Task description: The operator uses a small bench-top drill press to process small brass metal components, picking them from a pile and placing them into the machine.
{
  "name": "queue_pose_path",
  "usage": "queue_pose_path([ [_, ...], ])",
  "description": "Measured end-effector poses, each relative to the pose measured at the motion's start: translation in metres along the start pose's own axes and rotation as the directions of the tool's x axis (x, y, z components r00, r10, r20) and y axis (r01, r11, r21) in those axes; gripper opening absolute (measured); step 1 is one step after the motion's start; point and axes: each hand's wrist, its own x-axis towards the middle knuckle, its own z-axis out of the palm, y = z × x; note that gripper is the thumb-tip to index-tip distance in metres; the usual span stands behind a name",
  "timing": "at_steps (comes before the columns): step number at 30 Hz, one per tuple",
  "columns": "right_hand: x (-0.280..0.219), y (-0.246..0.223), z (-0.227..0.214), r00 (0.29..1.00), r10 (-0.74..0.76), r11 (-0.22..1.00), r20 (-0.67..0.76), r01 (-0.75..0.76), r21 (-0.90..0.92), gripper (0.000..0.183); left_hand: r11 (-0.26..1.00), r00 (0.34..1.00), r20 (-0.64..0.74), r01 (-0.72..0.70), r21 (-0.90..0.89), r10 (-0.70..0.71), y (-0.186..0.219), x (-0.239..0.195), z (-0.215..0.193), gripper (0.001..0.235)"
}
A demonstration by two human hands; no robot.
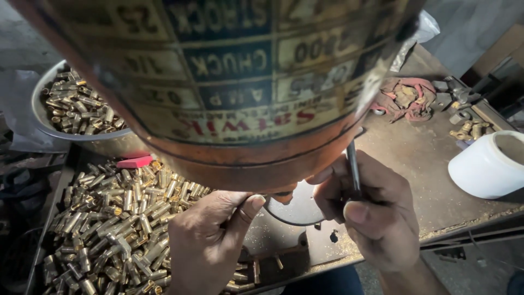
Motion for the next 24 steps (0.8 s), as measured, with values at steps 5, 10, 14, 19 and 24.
queue_pose_path([
  [5,0.004,0.0,-0.003,0.999,-0.034,0.999,0.023,0.034,-0.009,0.053,1.0,1.0,-0.001,0.005,-0.002,-0.005,0.0,-0.001,0.003,0.017],
  [10,0.002,-0.004,0.001,0.998,-0.062,0.996,0.03,0.064,-0.061,0.059,1.0,1.0,0.011,0.022,-0.014,-0.022,0.001,-0.001,0.0,0.017],
  [14,-0.008,-0.001,-0.002,0.997,-0.069,0.997,0.041,0.07,-0.015,0.1,0.998,0.999,-0.021,-0.051,-0.034,0.05,0.0,-0.003,0.0,0.018],
  [19,-0.01,-0.003,-0.004,0.999,-0.016,0.998,-0.028,0.014,-0.063,0.134,0.998,0.998,-0.041,-0.047,-0.05,0.045,-0.009,-0.001,-0.011,0.021],
  [24,-0.007,-0.003,-0.009,0.999,-0.039,0.995,0.022,0.041,-0.087,0.13,0.472,0.951,0.067,0.211,-0.856,-0.303,-0.089,0.004,-0.033,0.014],
])
